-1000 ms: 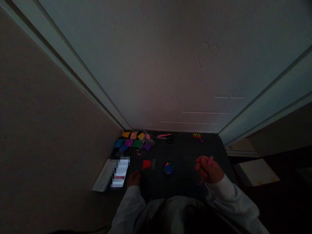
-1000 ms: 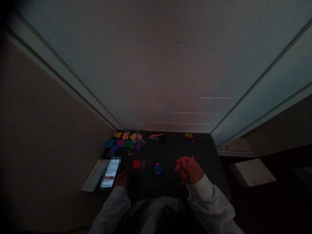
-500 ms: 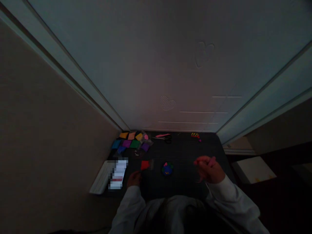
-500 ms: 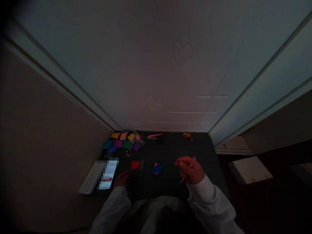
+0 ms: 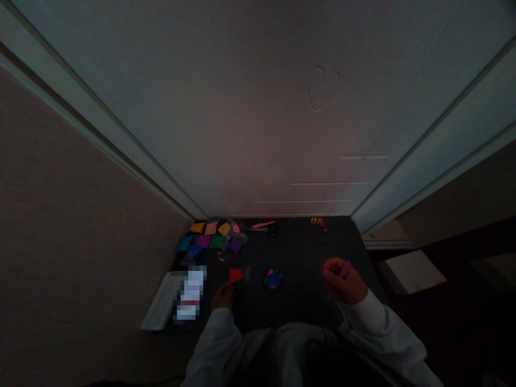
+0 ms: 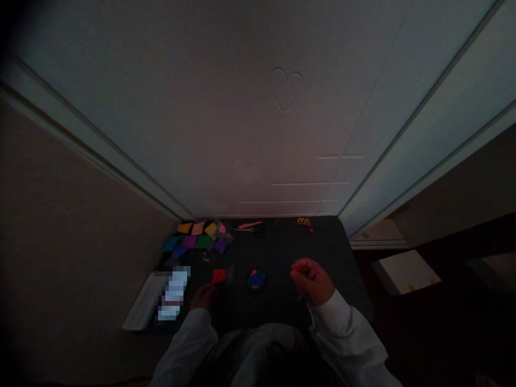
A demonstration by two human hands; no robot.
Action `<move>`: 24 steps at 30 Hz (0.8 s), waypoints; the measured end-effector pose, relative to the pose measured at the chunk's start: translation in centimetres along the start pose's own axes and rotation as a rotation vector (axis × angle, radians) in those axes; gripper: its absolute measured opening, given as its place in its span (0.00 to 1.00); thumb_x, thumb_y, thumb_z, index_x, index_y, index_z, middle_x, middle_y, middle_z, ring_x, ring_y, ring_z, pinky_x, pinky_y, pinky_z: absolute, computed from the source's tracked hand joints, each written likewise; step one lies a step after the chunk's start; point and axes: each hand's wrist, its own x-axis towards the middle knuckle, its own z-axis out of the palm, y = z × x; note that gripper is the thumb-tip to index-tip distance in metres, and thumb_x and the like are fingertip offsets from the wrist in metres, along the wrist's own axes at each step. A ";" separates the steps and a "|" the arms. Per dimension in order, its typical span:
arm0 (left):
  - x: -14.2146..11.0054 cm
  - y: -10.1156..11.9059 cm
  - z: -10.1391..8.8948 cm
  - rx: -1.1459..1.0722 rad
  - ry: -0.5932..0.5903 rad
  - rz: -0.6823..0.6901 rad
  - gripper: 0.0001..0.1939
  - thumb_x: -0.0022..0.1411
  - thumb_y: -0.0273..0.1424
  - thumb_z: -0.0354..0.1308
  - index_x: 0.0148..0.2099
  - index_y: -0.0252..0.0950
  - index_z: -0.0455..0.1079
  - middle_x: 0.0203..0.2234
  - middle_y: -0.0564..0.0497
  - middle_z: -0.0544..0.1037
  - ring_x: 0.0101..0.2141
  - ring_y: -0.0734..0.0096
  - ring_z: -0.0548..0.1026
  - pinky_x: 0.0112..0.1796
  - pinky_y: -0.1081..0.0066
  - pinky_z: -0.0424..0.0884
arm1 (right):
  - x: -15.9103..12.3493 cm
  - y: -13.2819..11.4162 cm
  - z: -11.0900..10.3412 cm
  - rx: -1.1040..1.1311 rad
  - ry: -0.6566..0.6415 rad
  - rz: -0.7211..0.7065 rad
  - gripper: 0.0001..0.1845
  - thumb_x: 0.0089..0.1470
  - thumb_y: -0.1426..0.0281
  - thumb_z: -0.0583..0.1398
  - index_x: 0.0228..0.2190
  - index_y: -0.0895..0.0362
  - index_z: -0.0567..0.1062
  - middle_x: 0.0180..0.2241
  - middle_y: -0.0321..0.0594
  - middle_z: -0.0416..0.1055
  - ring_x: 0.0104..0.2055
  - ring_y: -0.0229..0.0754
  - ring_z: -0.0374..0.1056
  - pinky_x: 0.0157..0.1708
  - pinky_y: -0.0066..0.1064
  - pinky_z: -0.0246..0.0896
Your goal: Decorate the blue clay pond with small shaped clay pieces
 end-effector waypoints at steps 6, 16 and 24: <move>-1.6 1.9 -1.1 0.055 -0.180 0.040 0.15 0.58 0.33 0.49 0.46 0.32 0.62 0.40 0.47 0.69 0.36 0.70 0.70 0.35 0.64 0.69 | -0.1 -0.7 0.2 -0.062 -0.003 -0.004 0.24 0.42 0.50 0.55 0.17 0.58 0.64 0.12 0.28 0.56 0.10 0.25 0.45 0.09 0.21 0.42; -10.7 12.2 0.0 0.051 -0.695 0.499 0.06 0.48 0.32 0.58 0.30 0.36 0.73 0.32 0.51 0.74 0.37 0.69 0.70 0.41 0.70 0.65 | -0.6 -2.2 3.4 -0.300 -0.029 -0.117 0.11 0.39 0.65 0.63 0.28 0.56 0.71 0.18 0.30 0.62 0.18 0.30 0.55 0.17 0.23 0.51; -15.5 16.6 -1.5 -0.082 -0.963 0.543 0.11 0.54 0.34 0.53 0.32 0.37 0.75 0.34 0.48 0.73 0.39 0.67 0.70 0.43 0.70 0.63 | -2.8 -6.2 6.9 -0.857 -0.200 -0.729 0.13 0.46 0.75 0.59 0.37 0.53 0.71 0.26 0.36 0.70 0.27 0.34 0.63 0.26 0.25 0.57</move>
